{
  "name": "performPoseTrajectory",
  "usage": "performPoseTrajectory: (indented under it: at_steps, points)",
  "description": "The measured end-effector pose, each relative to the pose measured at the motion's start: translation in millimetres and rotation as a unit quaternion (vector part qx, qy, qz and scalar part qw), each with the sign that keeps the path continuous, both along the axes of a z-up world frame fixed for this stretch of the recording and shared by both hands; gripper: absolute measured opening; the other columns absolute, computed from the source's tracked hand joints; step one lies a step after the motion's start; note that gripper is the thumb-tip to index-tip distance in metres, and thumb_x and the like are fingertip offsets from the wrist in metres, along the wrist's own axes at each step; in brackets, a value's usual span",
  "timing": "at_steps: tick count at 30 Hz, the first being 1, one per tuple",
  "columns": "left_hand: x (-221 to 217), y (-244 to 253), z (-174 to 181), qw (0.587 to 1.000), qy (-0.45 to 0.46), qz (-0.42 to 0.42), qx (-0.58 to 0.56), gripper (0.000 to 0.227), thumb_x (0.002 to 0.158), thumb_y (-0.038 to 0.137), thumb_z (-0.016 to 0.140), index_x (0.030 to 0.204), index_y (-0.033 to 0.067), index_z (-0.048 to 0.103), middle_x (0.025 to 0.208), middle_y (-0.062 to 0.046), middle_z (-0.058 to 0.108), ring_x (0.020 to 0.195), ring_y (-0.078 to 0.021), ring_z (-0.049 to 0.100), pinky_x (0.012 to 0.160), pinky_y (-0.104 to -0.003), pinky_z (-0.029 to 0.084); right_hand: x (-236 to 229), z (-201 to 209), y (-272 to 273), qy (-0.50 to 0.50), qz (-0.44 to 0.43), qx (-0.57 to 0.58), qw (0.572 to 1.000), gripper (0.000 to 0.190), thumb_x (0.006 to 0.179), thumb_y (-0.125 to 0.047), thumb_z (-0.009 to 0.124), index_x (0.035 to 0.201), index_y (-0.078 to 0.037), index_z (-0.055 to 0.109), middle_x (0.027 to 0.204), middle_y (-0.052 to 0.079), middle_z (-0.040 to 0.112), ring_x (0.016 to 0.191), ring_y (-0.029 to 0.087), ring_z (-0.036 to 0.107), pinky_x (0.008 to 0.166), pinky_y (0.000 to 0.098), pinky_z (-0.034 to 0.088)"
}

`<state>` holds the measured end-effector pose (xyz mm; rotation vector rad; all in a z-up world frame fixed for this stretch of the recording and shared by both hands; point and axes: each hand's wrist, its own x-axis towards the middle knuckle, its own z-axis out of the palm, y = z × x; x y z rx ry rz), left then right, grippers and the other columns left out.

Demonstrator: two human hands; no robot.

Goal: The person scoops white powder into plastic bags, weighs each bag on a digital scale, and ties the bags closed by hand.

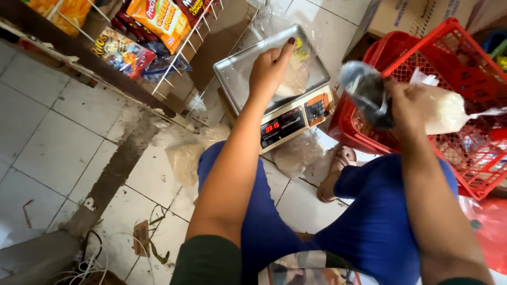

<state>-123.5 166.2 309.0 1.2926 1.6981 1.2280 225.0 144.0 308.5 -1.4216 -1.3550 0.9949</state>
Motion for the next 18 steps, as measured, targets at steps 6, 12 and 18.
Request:
performPoseTrajectory:
  at_steps: [6, 12, 18]
  points:
    - [-10.2, -0.4, -7.9, 0.998, 0.030, 0.035, -0.031, 0.072, 0.091, 0.071, 0.051, 0.060, 0.0065, 0.047, 0.056, -0.010, 0.047, 0.056, -0.0233, 0.049, 0.057, -0.040, 0.038, -8.8, 3.4, -11.2, -0.026, -0.020, 0.012, 0.999, 0.027, 0.103, -0.022, 0.069, 0.080, -0.007, 0.069, 0.067, -0.004, 0.059, 0.055, 0.005, 0.049, 0.050, 0.0252, 0.036]
    - [-8.7, -1.6, -13.5, 0.998, 0.033, 0.050, -0.029, 0.069, 0.089, 0.072, 0.052, 0.059, 0.0090, 0.053, 0.057, -0.009, 0.053, 0.057, -0.0217, 0.053, 0.058, -0.038, 0.042, -4.1, -3.5, -7.3, -0.014, 0.015, 0.052, 0.998, 0.042, 0.108, -0.017, 0.070, 0.070, -0.003, 0.059, 0.065, -0.002, 0.054, 0.055, 0.006, 0.044, 0.050, 0.0262, 0.032]
    - [-10.0, -1.5, -7.0, 0.998, 0.036, 0.055, -0.022, 0.071, 0.094, 0.069, 0.049, 0.064, 0.0054, 0.055, 0.061, -0.013, 0.056, 0.060, -0.0277, 0.056, 0.062, -0.041, 0.044, 0.2, -4.8, -7.4, -0.055, 0.033, 0.096, 0.993, 0.037, 0.106, -0.013, 0.068, 0.073, 0.001, 0.062, 0.067, 0.002, 0.058, 0.059, 0.009, 0.051, 0.055, 0.0283, 0.040]
